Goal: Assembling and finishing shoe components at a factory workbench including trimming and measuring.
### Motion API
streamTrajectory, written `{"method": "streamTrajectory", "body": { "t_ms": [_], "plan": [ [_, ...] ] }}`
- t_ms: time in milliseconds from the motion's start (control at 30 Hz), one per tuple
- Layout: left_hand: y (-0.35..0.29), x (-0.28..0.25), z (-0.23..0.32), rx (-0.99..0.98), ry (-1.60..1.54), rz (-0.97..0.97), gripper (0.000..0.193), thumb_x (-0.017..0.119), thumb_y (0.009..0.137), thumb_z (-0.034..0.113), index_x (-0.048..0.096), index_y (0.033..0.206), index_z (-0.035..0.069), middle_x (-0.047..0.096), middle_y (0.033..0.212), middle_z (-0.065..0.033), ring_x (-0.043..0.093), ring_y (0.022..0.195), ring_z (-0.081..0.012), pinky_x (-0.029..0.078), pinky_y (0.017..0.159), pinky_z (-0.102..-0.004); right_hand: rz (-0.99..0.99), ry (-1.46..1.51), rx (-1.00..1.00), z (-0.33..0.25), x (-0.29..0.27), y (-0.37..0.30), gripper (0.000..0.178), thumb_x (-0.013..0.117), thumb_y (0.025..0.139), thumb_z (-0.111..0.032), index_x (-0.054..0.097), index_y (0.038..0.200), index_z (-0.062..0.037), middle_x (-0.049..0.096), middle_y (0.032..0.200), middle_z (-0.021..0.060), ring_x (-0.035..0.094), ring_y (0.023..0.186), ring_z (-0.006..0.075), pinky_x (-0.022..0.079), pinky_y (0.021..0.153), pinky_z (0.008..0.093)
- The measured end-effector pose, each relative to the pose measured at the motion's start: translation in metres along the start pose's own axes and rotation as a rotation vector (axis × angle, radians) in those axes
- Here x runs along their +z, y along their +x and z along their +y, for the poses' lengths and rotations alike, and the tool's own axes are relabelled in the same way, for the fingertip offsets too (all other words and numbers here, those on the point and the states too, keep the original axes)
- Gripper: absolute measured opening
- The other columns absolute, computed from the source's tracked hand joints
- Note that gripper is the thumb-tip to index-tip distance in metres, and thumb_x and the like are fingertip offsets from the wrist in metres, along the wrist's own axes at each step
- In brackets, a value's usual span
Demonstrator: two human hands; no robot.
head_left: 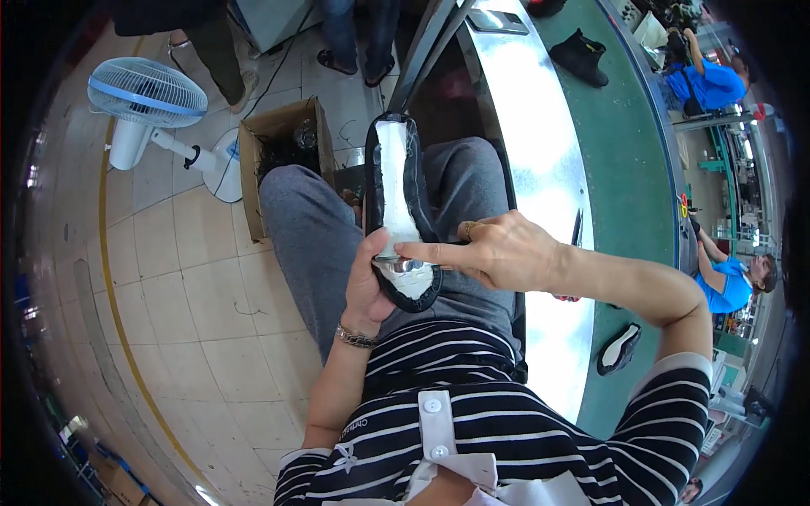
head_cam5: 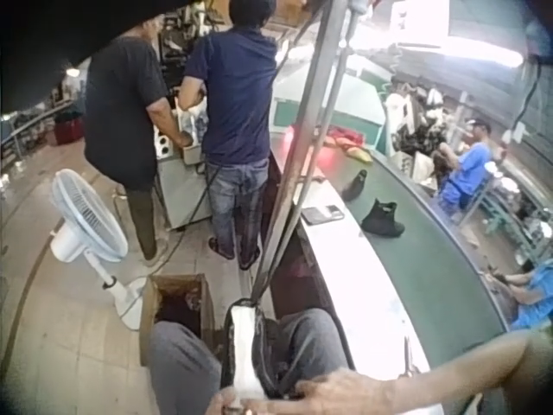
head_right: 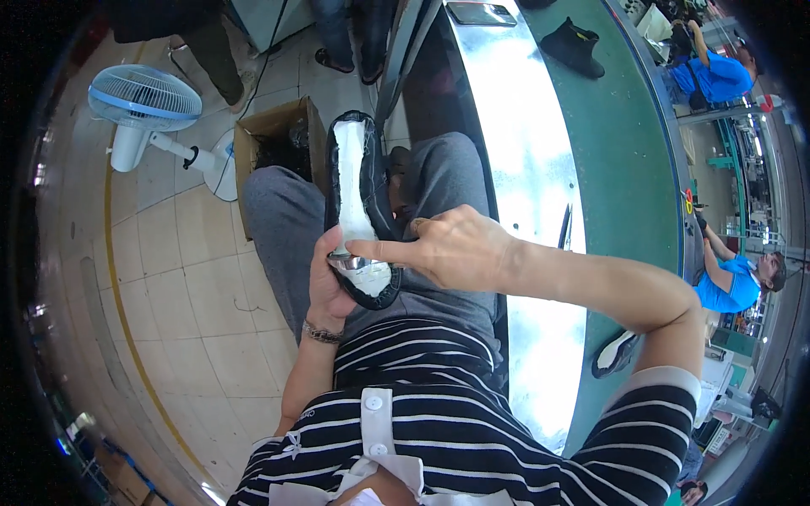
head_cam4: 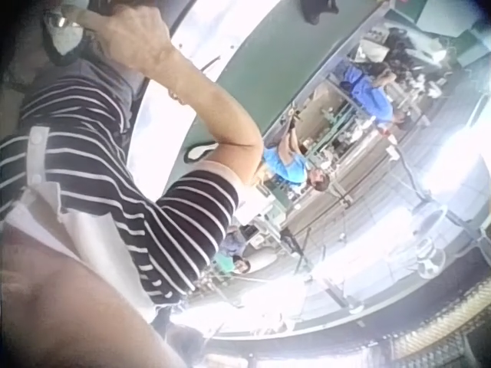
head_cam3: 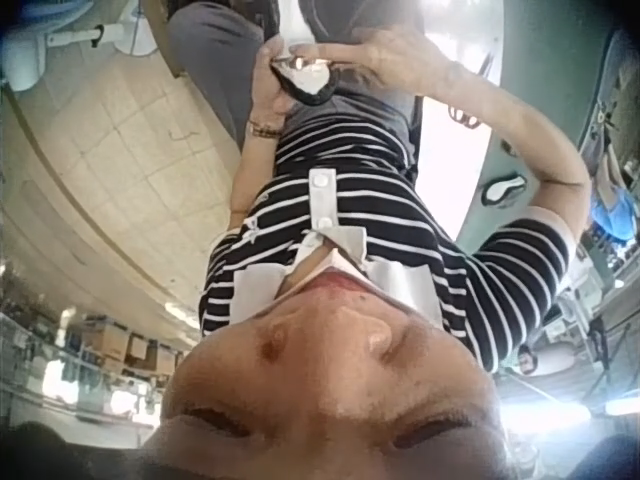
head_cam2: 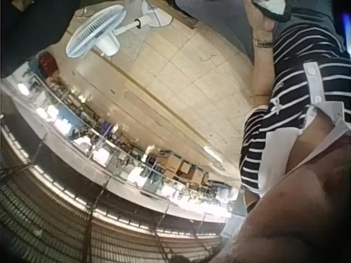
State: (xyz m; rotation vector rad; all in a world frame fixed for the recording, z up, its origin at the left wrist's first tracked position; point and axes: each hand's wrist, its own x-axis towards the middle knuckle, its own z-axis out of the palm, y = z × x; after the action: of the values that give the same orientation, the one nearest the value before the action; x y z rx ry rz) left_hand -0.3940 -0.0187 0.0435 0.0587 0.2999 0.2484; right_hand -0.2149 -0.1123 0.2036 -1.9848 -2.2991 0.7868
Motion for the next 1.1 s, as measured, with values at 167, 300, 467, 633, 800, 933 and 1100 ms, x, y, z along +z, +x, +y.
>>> {"method": "streamTrajectory", "body": {
  "t_ms": [167,300,467,633,800,933,1100],
  "plan": [
    [0.001,0.008,0.0,0.035,0.154,0.077,0.037,0.059,0.093,0.023,0.054,0.122,0.001,0.065,0.106,-0.0108,0.066,0.095,-0.0209,0.055,0.084,-0.0362,-0.114,-0.101,0.03,-0.017,-0.043,0.006,0.067,0.063,0.09,-0.022,0.034,0.149,-0.0332,0.055,0.056,0.003,0.054,0.042,0.0143,0.045,0.037,0.0286],
    [0.004,0.012,-0.001,0.066,0.126,0.162,0.04,0.062,0.088,0.013,0.051,0.123,-0.002,0.064,0.111,-0.0152,0.066,0.1,-0.0254,0.055,0.087,-0.039,0.19,-0.057,-0.083,-0.019,-0.044,0.029,0.06,0.059,0.093,-0.026,0.036,0.149,-0.0289,0.054,0.052,0.0021,0.056,0.042,0.0151,0.042,0.037,0.0267],
    [0.004,0.025,0.015,-0.12,0.203,-0.045,0.039,0.064,0.087,0.012,0.053,0.122,-0.002,0.065,0.107,-0.017,0.066,0.101,-0.0278,0.055,0.087,-0.0388,-0.028,-0.411,-0.023,-0.007,-0.033,0.036,0.068,0.057,0.095,-0.029,0.024,0.153,-0.0225,0.051,0.049,0.0014,0.047,0.035,0.0121,0.034,0.034,0.0253],
    [-0.002,-0.013,0.013,-0.051,0.343,0.034,0.036,0.063,0.088,0.01,0.055,0.122,0.002,0.066,0.108,-0.0098,0.065,0.098,-0.0226,0.054,0.086,-0.0382,0.194,-0.188,-0.052,-0.015,-0.014,0.028,0.062,0.053,0.098,-0.031,0.025,0.153,-0.0218,0.049,0.047,0.001,0.047,0.034,0.0114,0.032,0.033,0.0266],
    [-0.001,-0.024,0.003,0.006,0.164,-0.162,0.085,0.055,0.085,0.066,0.039,0.143,0.006,0.055,0.133,-0.0153,0.055,0.122,-0.029,0.046,0.102,-0.0481,-0.145,-0.146,0.188,-0.022,-0.035,0.018,0.067,0.061,0.092,-0.024,0.028,0.15,-0.0219,0.066,0.067,0.0129,0.068,0.057,0.022,0.054,0.052,0.0289],
    [-0.014,0.0,-0.006,-0.033,-0.032,-0.322,0.084,0.039,0.09,0.07,0.038,0.145,0.007,0.052,0.138,-0.0136,0.045,0.132,-0.03,0.036,0.109,-0.0511,-0.046,-0.402,0.085,-0.022,-0.013,-0.013,0.061,0.056,0.093,-0.018,0.033,0.148,-0.0318,0.065,0.084,0.0169,0.066,0.07,0.022,0.048,0.047,0.0269],
    [-0.012,-0.024,-0.009,-0.039,-0.045,-0.325,0.067,0.034,0.099,0.057,0.044,0.141,0.007,0.055,0.135,-0.011,0.053,0.123,-0.0255,0.041,0.104,-0.0436,0.075,-0.808,-0.079,-0.038,0.01,-0.001,0.067,0.05,0.093,-0.011,0.029,0.148,-0.0443,0.06,0.092,0.0164,0.061,0.075,0.0206,0.047,0.053,0.0208]
  ]
}}
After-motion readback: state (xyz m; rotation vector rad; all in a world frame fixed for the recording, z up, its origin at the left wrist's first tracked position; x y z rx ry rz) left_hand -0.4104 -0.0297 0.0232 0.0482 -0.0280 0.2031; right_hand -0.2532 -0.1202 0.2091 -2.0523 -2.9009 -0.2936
